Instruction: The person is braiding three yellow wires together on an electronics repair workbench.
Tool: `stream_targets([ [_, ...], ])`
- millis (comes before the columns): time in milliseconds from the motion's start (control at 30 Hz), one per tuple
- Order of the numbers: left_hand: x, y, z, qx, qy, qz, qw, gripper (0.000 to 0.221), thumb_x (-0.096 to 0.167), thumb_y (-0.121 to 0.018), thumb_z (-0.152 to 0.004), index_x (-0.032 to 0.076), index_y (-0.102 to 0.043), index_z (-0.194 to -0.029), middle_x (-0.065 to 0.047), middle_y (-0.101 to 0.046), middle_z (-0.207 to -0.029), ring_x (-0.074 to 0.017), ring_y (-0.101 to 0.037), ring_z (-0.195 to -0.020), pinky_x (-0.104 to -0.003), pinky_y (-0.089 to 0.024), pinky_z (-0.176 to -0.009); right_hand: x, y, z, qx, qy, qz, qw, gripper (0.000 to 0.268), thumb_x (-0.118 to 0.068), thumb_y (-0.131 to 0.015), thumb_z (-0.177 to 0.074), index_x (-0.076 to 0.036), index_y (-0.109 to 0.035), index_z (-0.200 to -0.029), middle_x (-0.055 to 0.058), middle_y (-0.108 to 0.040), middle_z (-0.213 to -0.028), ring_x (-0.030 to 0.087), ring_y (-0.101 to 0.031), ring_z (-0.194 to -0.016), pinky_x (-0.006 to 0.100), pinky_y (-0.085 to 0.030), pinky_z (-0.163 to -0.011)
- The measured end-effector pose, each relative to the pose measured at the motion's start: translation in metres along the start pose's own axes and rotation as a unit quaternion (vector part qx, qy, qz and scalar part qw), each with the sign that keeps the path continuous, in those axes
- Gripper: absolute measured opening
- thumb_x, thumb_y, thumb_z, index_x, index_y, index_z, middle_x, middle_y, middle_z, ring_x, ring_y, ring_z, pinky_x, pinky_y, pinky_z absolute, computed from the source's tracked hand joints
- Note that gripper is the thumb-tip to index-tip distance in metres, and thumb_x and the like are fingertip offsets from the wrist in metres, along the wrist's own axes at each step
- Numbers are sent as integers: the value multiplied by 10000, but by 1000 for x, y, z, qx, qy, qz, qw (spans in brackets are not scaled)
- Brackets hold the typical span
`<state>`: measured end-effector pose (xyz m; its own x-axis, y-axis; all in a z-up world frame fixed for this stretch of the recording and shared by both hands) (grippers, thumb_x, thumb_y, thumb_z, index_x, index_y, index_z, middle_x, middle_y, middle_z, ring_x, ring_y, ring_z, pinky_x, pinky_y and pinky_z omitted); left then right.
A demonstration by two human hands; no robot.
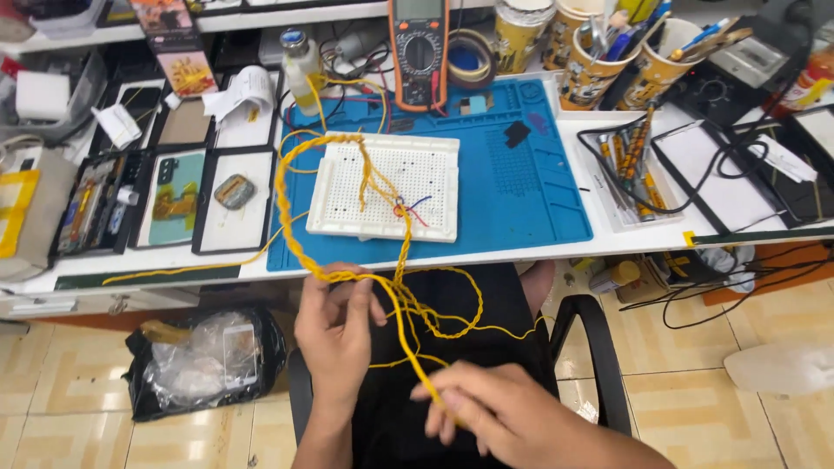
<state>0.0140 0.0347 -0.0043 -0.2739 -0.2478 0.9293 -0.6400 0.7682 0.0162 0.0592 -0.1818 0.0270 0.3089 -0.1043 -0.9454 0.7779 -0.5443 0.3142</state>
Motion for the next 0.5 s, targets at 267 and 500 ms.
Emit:
stream_targets([
  [267,2,-4,0,-14,110,14,994,93,51,-597,-1112,22,-572,-1197,-188,-692,-890,-197,-628,-439,-286,-522,-492,39,-29,5,-236,-56,-20,970,278,-285,-472,-1245,-204,-717,-1350,-41,-725,-875,146,-703,-799,283,-551,-885],
  [500,-15,8,4,-63,115,129,983,128,102,-655,-1072,46,-563,-1141,-402,-789,-841,-247,-761,-479,-226,-446,-344,84,-46,-4,-137,17,40,990,207,-221,-504,-1228,-125,-683,-1184,-15,-666,-727,222,-687,-697,349,-561,-783],
])
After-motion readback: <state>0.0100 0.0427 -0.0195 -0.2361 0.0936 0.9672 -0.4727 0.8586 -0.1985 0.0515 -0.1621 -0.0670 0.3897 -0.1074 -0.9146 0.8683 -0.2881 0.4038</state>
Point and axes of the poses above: each hand's wrist, its own z-axis away from the middle knuckle, its own y-axis out of the back of the hand, x = y × z, the point moved 3 cm from there along -z, towards the middle knuckle
